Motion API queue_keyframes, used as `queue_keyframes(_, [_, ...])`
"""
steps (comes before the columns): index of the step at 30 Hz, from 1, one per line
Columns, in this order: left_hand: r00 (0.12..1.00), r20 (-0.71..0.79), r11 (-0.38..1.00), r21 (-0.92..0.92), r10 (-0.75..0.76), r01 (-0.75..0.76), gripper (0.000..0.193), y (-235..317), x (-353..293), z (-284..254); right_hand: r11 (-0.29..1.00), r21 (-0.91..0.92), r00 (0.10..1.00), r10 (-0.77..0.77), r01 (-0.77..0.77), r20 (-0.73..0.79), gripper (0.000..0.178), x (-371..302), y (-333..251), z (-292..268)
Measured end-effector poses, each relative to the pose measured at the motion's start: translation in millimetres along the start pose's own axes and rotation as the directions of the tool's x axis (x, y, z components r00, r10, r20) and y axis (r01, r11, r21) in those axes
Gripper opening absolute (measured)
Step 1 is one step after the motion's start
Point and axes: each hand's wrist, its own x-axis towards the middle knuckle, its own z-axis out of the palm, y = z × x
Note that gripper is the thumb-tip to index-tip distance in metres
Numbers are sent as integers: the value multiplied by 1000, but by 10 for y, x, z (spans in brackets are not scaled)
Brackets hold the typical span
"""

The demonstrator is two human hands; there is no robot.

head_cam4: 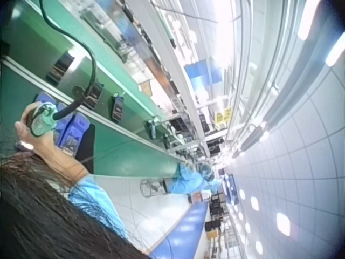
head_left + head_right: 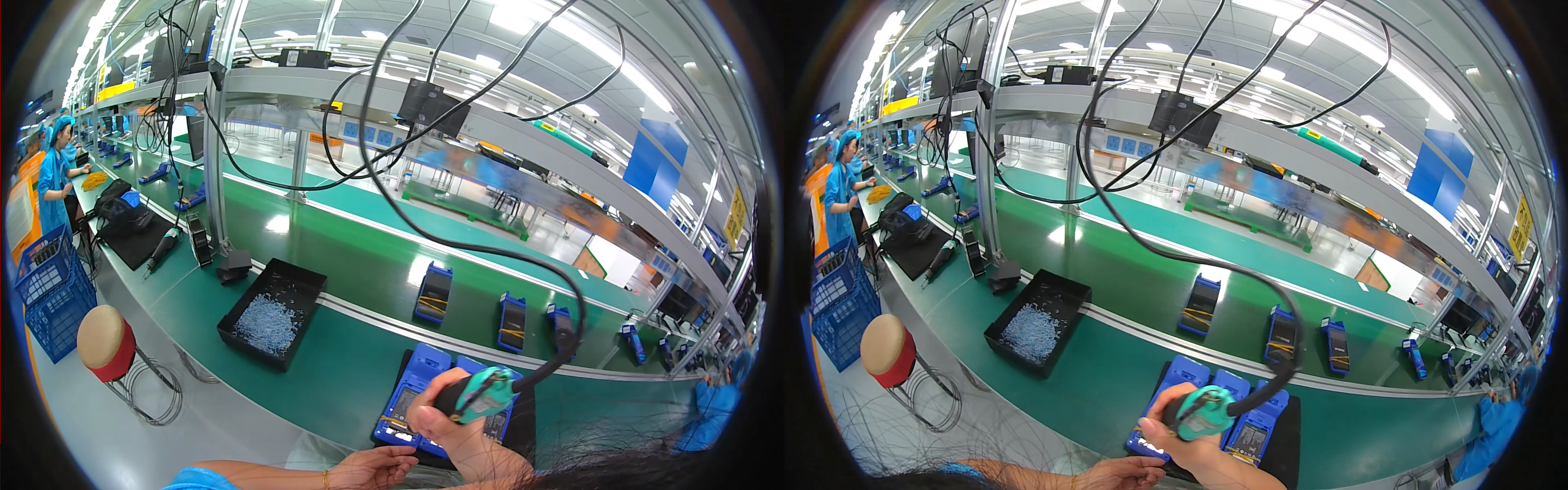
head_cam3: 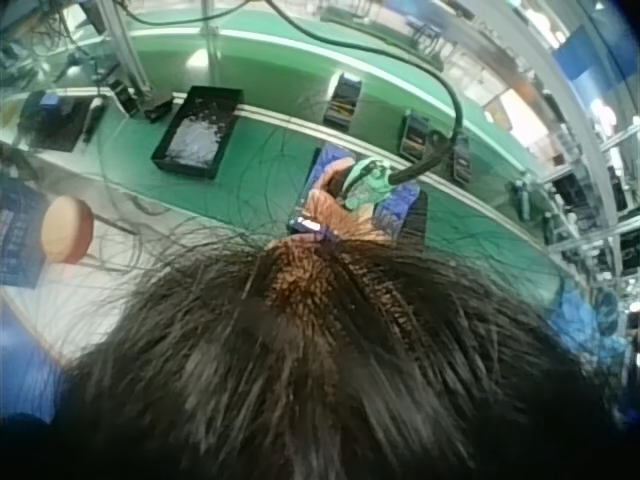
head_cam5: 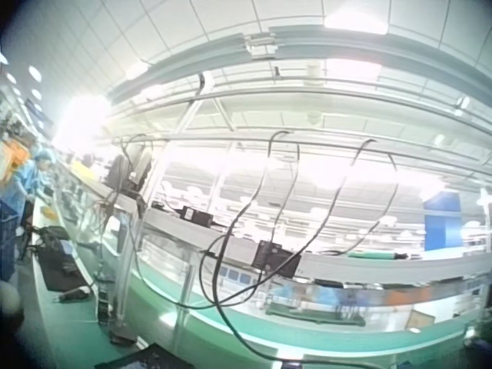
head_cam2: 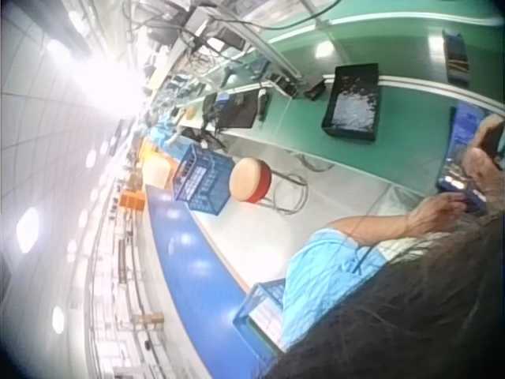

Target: The person drives screws into blue handheld electronic devices on a factory assembly line using an electric screwdriver.

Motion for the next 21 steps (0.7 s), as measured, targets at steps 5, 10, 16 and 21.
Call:
queue_keyframes(5, [906, 6, 681, 658, 423, -322, 36, -116, -133, 32, 971, -236, 997, 36, -19, 68, 27, 81, 203, 87])
queue_keyframes(10, [984, -65, 985, -45, 166, -169, 36, 23, -168, -58, 955, -294, 997, 51, -30, 65, 27, 94, 222, 153])
queue_keyframes(16, [931, 50, -46, 998, 361, -36, 34, 142, -172, 142, 954, -300, 996, 43, -18, 78, 26, 119, 283, 131])
queue_keyframes(21, [931, 113, -211, 977, 347, -40, 34, 132, -154, 99, 923, -381, 994, -17, 58, 111, 23, 131, 311, 166])
